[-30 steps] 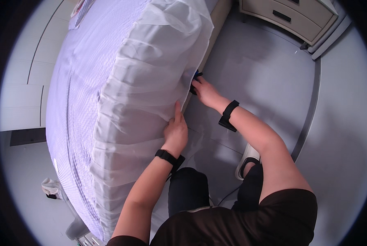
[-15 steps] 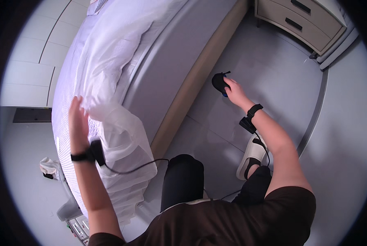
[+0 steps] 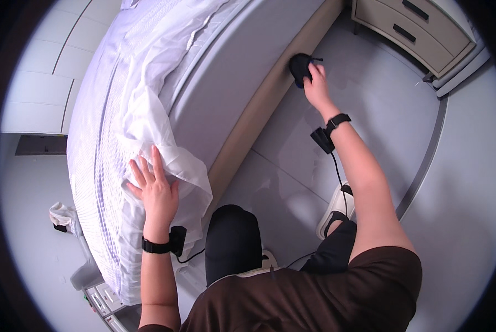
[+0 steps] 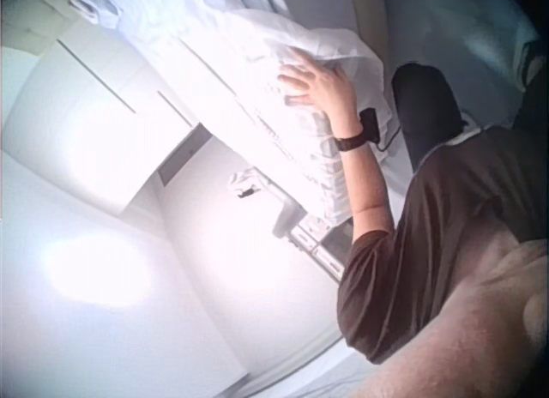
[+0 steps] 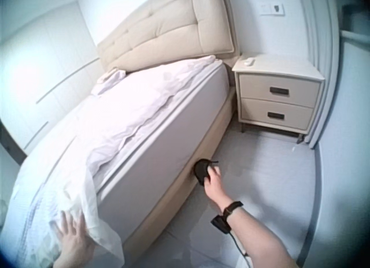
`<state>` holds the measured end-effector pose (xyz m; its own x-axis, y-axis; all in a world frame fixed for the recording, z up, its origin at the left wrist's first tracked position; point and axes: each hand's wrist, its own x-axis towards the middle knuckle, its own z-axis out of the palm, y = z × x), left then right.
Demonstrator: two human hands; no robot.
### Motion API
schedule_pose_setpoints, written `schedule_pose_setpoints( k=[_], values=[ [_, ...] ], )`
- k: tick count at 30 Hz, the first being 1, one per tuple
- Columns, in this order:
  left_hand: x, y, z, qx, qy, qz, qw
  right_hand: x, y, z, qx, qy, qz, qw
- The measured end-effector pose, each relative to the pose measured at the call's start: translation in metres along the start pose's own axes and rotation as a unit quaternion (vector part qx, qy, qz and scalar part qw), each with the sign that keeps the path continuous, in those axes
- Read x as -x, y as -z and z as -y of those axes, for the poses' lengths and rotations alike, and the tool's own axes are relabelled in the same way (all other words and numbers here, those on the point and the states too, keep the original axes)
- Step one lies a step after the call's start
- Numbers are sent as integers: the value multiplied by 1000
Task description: The person wipes the top surface and the side of a nightstand with a cloth, then uses the cloth to wipe the side of a bed frame.
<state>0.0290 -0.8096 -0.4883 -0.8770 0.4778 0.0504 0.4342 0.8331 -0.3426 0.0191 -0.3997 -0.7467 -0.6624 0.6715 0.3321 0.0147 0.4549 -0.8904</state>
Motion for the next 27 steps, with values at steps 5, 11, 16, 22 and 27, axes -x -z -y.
schedule_pose_setpoints(
  k=[5, 11, 16, 22, 27],
  values=[
    [1, -4, -5, -26, -14, -9, 1000, -39, -20, -1, 85, 61, -40, 994],
    [1, -3, -3, -33, -20, -19, 999, 30, -59, 40, 64, 2, 5, 998],
    [0, -5, -9, -27, -26, -43, 998, 122, -61, 76, 94, 162, 186, 965],
    [2, -16, -15, -30, -19, -52, 998, 129, -64, 88, 110, 209, 318, 918],
    [5, -22, -11, -41, -25, -60, 997, 63, -54, 44, 143, 114, 116, 976]
  ],
)
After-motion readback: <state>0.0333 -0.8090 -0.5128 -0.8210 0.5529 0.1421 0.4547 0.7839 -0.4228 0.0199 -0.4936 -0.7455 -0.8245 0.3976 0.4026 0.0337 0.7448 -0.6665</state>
